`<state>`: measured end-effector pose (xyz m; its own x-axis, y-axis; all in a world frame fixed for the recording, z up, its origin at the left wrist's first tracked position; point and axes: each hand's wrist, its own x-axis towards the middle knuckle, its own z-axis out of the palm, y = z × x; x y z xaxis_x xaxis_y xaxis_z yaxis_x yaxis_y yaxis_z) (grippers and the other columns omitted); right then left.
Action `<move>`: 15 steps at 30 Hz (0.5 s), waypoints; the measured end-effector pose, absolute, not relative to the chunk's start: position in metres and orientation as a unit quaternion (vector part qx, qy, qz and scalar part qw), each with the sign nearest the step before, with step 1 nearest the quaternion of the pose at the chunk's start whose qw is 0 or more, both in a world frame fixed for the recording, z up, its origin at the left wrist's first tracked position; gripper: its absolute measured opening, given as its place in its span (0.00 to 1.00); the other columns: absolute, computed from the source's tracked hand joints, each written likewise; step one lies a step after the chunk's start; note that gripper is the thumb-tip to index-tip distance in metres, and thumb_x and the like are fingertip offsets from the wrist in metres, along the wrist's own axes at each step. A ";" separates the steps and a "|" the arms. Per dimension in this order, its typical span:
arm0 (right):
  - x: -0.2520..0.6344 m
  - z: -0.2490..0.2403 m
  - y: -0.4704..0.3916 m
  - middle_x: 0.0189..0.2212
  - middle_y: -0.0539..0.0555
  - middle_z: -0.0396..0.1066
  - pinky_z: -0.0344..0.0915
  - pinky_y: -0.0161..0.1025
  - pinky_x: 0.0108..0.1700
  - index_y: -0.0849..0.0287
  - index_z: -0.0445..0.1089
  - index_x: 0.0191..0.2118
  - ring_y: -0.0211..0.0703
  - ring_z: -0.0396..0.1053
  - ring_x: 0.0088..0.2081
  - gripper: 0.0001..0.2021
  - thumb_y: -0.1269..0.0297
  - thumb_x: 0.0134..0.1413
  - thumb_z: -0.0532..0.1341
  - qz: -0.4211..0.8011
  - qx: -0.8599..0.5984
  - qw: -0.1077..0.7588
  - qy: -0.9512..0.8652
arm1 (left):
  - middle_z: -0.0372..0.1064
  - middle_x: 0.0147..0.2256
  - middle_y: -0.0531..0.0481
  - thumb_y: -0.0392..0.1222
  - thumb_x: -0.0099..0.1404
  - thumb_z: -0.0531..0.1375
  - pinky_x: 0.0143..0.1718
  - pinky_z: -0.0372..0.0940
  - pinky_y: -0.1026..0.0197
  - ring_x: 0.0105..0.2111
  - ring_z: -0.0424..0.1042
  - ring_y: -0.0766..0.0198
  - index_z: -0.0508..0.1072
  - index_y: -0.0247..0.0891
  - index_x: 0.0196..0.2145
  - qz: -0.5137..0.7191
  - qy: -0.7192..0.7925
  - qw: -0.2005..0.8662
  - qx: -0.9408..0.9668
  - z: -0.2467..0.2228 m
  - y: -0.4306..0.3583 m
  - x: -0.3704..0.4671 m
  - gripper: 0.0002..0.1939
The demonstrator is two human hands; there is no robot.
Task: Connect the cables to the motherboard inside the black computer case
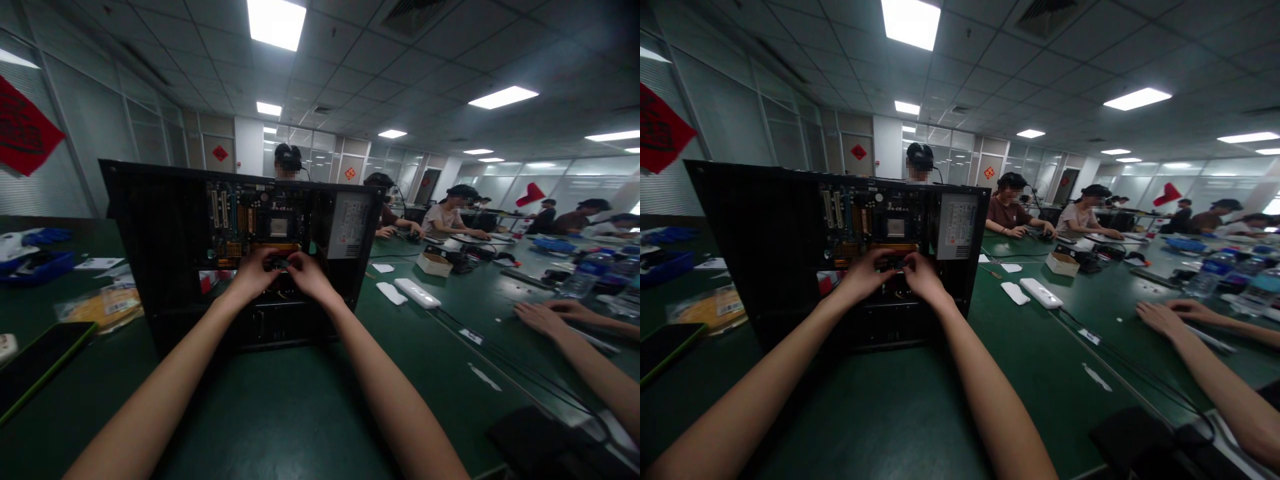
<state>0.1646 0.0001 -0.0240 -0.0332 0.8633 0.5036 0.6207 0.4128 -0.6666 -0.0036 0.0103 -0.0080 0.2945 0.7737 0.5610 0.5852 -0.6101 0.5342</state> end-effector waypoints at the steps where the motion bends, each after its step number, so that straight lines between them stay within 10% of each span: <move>1: 0.165 -0.025 0.002 0.37 0.52 0.73 0.66 0.35 0.44 0.61 0.69 0.43 0.40 0.71 0.40 0.09 0.75 0.57 0.59 0.153 -0.522 0.474 -0.693 | 0.73 0.53 0.44 0.33 0.60 0.62 0.53 0.68 0.56 0.49 0.74 0.57 0.72 0.37 0.54 0.419 0.432 0.129 0.788 -0.007 0.011 -0.004 0.23; 15: 0.165 -0.027 0.006 0.35 0.51 0.74 0.67 0.34 0.38 0.60 0.69 0.45 0.39 0.72 0.35 0.09 0.70 0.57 0.60 0.207 -0.530 0.496 -0.656 | 0.77 0.48 0.44 0.39 0.67 0.56 0.55 0.64 0.60 0.50 0.74 0.56 0.78 0.35 0.49 0.347 0.520 0.118 0.772 0.001 0.010 -0.008 0.17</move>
<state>0.1649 0.0056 -0.0272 0.0541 0.9003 0.4318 0.4894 0.3531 -0.7974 -0.0083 0.0097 0.0006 0.2190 0.8840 0.4129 0.7207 -0.4319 0.5424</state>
